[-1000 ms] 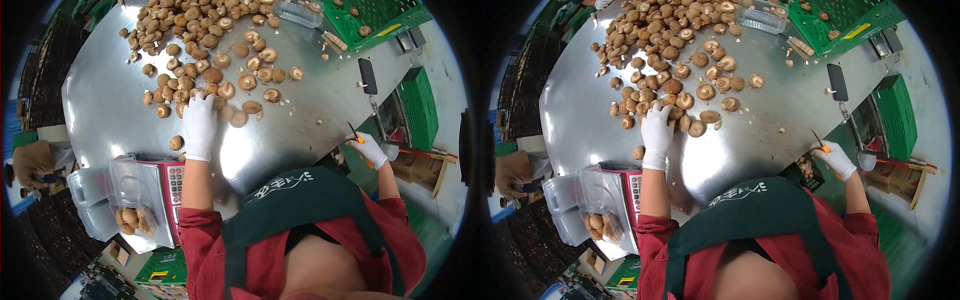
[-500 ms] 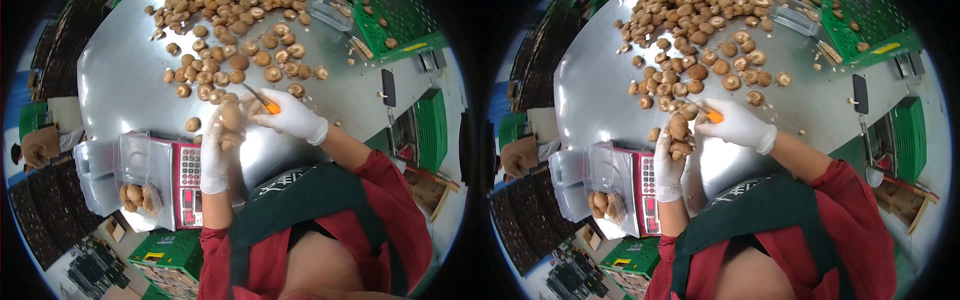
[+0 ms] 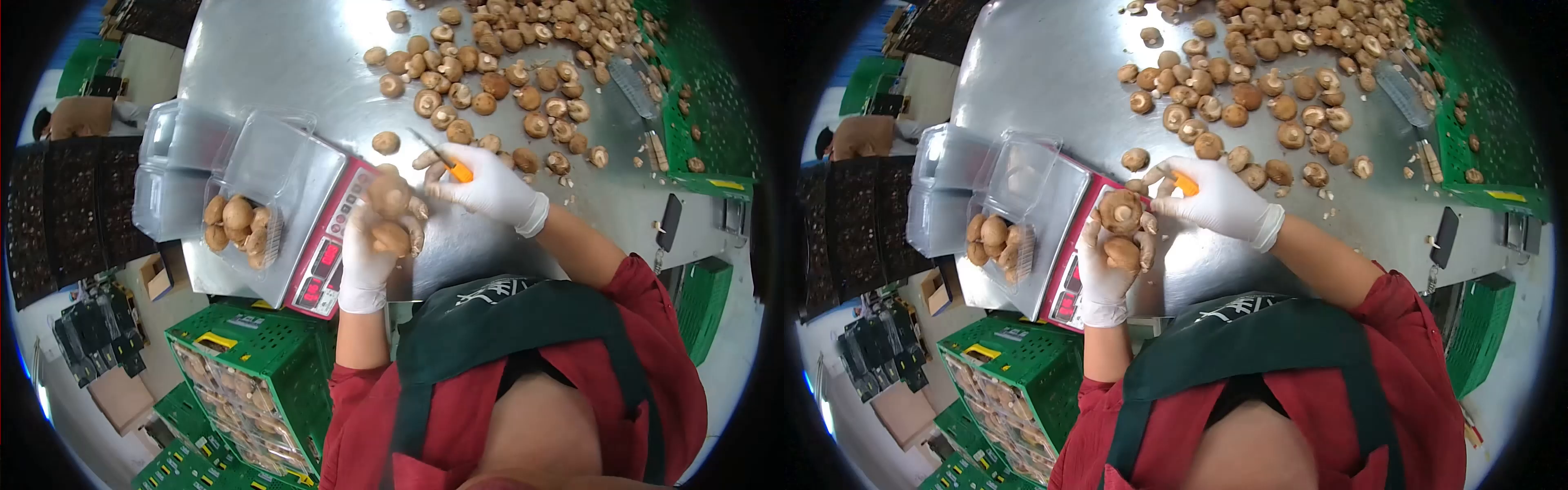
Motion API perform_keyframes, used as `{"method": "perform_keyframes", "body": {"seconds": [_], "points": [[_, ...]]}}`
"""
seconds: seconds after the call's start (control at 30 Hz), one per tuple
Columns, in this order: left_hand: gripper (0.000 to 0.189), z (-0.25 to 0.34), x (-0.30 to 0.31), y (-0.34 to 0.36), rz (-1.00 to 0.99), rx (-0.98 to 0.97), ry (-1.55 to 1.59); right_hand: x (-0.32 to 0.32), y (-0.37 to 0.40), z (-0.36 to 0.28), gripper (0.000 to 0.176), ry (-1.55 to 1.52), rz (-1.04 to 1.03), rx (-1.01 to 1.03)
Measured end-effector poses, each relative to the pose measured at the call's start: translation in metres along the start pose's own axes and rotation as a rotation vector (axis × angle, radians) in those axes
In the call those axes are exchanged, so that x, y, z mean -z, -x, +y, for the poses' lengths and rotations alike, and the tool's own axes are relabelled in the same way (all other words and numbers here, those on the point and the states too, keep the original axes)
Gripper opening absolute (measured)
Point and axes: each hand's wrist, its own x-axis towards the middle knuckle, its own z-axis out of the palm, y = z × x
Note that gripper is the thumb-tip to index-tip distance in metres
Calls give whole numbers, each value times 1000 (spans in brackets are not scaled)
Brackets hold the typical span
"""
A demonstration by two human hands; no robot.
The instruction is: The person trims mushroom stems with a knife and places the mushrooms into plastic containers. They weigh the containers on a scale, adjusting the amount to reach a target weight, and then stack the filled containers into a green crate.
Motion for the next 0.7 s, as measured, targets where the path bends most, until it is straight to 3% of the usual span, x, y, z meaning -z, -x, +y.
{"method": "perform_keyframes", "body": {"seconds": [0.03, 0.1, 0.17, 0.3, 0.33, 0.43, 0.47, 0.57, 0.6, 0.63, 0.67, 0.7], "points": [[55, -6, -4, -2, 55, -11, -153, 3, 4, 5, 38, -18, 1, 57], [48, -20, -16, -9, 149, 7, -502, 10, 20, 10, 54, 380, 58, 200], [51, -44, -21, -17, -4, 79, -595, 26, 38, 32, 45, 523, 156, 280], [41, -85, -39, -45, -345, 253, -566, 63, 95, 40, 46, 373, 216, -143], [37, -83, -55, -51, -310, 425, -688, 68, 110, 46, 46, 371, 283, -190], [32, -103, -64, -77, -492, 292, -1196, 84, 159, 65, 43, 367, 474, -281], [28, -104, -65, -86, -452, 92, -1258, 94, 181, 85, 41, 281, 531, -329], [21, -82, -51, -123, -214, -346, -1400, 107, 251, 112, 34, 78, 730, -436], [19, -73, -43, -138, -3, -191, -1343, 107, 274, 110, 34, 108, 732, -537], [18, -44, -56, -143, 99, -317, -1570, 107, 295, 108, 33, 137, 730, -640], [17, -21, -89, -141, 287, -163, -1468, 105, 313, 108, 33, 175, 710, -650], [17, -16, -43, -167, 204, -442, -1610, 103, 328, 108, 33, 212, 690, -661]]}}
